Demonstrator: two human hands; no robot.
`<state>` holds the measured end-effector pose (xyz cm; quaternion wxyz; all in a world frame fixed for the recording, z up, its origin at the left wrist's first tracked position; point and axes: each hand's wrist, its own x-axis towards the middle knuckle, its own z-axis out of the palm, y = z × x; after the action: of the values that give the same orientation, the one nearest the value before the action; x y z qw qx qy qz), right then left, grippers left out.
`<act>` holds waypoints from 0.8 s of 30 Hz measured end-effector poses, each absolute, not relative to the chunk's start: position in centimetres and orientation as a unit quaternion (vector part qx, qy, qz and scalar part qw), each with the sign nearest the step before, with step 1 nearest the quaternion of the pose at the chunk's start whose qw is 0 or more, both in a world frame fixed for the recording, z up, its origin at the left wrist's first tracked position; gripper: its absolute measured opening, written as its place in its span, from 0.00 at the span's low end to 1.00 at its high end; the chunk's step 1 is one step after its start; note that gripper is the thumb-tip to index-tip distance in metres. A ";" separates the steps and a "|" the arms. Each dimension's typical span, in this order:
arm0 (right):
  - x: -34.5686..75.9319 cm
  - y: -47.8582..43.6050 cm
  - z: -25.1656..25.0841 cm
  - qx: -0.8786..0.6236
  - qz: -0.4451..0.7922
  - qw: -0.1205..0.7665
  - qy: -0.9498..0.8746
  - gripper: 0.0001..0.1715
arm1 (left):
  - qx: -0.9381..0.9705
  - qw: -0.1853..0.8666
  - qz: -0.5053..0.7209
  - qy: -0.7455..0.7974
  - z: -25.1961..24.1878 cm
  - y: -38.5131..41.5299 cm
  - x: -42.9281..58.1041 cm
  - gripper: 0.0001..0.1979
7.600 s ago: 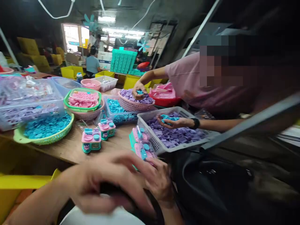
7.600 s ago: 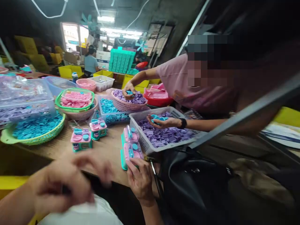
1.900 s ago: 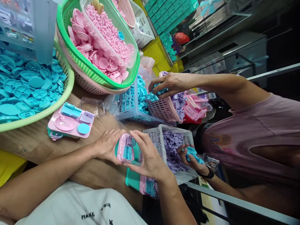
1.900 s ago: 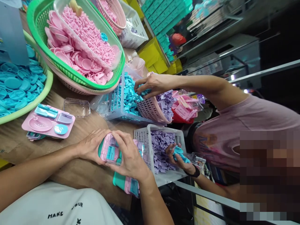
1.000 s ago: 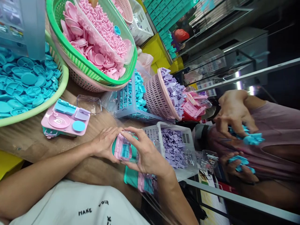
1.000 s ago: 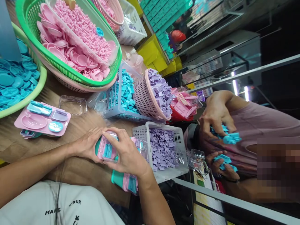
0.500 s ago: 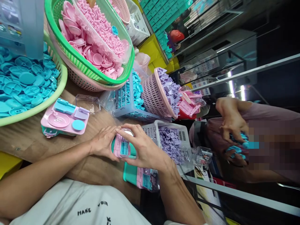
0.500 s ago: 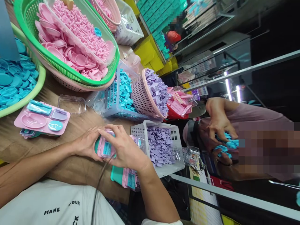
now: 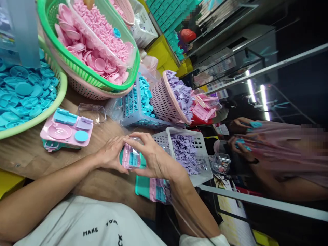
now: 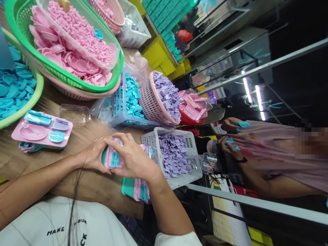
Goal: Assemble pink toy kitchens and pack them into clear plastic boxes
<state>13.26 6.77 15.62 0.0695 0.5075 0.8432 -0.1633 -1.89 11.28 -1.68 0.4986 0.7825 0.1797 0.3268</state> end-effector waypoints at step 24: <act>20.5 9.8 13.6 0.745 -0.039 0.019 0.666 0.62 | 0.906 0.124 0.358 0.190 4.0 8.3 -9.7 0.27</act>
<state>20.54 9.76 13.56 0.0190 0.7450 0.6657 -0.0393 -9.73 8.27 4.02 0.1239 0.9058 0.1898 0.3579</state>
